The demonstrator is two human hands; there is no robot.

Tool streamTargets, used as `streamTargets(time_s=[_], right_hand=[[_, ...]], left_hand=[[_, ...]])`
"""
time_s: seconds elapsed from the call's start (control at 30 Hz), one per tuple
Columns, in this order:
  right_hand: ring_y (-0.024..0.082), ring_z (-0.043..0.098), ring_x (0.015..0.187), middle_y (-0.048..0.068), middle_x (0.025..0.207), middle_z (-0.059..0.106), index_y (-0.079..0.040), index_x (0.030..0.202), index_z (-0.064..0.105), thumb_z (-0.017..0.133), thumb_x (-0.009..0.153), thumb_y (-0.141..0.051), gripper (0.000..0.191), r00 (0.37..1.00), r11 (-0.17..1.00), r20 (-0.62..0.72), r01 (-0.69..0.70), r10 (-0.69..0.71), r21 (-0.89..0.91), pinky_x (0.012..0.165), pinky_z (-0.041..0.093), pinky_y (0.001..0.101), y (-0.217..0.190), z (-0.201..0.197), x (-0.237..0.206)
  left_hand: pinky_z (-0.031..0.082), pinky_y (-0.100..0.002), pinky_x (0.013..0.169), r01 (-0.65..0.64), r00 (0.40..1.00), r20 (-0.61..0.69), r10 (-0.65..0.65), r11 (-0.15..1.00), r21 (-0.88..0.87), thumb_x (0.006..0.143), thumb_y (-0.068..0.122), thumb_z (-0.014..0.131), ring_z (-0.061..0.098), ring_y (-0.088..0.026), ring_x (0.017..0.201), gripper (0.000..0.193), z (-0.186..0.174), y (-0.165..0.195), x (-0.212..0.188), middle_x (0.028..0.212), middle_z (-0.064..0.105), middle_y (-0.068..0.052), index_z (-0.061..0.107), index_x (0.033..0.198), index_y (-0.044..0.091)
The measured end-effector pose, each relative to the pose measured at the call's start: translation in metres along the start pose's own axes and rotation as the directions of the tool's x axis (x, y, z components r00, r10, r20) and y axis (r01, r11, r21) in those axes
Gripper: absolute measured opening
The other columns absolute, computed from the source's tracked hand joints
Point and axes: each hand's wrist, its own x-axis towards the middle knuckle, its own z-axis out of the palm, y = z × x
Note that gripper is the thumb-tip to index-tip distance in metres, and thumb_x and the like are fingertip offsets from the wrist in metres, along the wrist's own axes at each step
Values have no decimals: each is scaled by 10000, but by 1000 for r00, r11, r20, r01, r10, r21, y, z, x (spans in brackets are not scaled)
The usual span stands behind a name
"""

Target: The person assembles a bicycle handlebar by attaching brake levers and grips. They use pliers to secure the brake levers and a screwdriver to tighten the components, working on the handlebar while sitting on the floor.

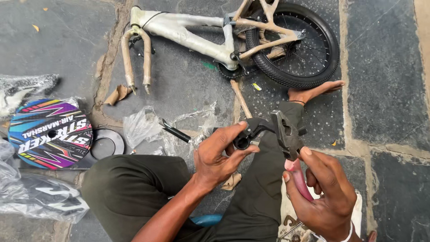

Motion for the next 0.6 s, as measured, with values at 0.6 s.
streamTargets(time_s=[0.6], right_hand=[[53,588,646,143,1140,682,-100,1343,592,849,734,6,670,998,999,48,45,-45,-16,513,461,241,24,12,-11]], left_hand=[[477,-200,499,13,1000,-17,-11,990,142,812,263,916,581,-20,596,569,8,-12,5,1017,760,-46,678,1302,98]])
